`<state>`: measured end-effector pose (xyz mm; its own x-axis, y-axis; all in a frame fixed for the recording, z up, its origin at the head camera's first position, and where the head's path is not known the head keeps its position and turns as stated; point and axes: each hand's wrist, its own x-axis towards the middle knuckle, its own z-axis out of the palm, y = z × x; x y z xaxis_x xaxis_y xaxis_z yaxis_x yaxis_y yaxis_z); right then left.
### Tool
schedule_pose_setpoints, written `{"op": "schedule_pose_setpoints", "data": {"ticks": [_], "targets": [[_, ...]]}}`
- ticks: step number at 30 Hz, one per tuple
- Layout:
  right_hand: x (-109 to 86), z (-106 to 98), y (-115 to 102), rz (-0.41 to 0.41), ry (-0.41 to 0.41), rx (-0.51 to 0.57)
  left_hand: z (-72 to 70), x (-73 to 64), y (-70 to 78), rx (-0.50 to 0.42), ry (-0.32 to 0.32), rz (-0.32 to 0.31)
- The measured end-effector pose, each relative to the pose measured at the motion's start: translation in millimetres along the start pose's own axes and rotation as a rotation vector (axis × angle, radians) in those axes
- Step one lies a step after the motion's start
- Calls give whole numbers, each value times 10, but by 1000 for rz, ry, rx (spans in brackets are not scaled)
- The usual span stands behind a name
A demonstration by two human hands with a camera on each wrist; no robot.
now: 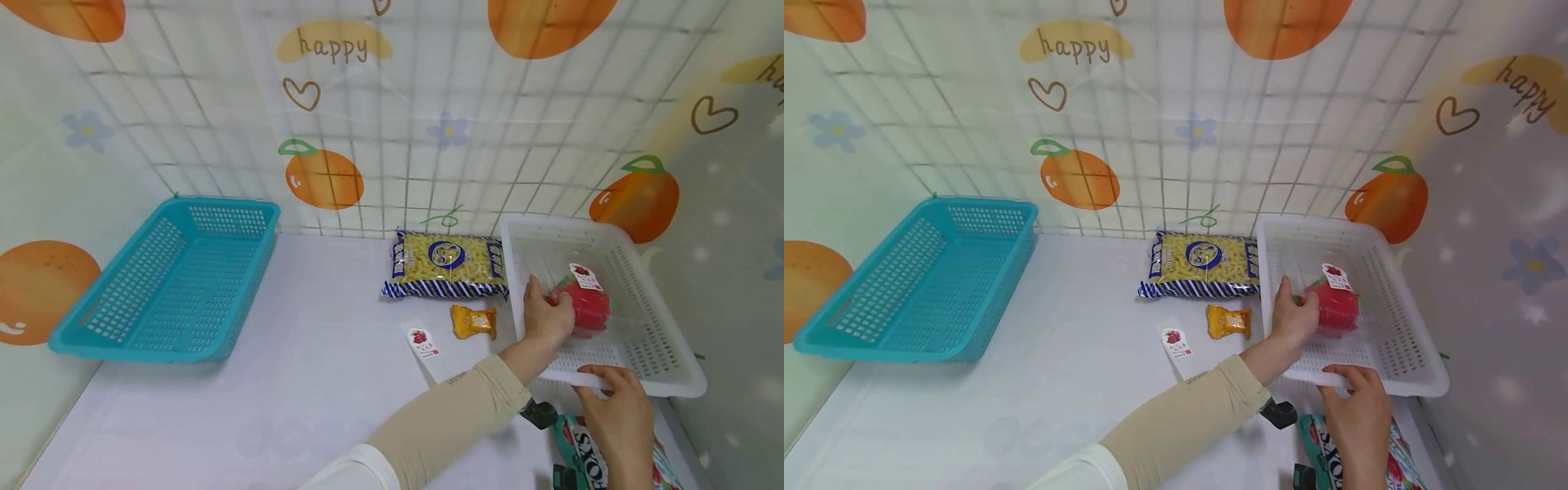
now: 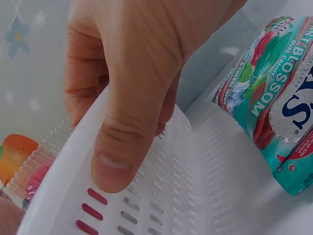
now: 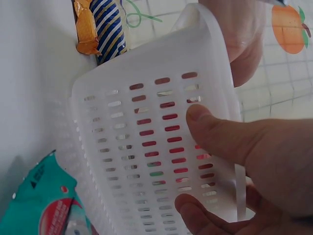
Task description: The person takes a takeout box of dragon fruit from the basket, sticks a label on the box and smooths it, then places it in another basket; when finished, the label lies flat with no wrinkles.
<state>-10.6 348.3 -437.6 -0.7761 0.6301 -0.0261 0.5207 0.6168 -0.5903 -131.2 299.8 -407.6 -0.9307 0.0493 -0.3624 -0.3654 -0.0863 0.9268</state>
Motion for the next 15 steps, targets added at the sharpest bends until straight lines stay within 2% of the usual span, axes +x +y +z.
{"op": "schedule_pose_setpoints", "data": {"ticks": [5, 15], "targets": [[-5, -9, 6, -38, 23, -6, -1, 9, 7, 15, 10, 13], [-8, -11, 11, -56, 26, -3, -28, -26, -5, 44, -13, 5]]}}
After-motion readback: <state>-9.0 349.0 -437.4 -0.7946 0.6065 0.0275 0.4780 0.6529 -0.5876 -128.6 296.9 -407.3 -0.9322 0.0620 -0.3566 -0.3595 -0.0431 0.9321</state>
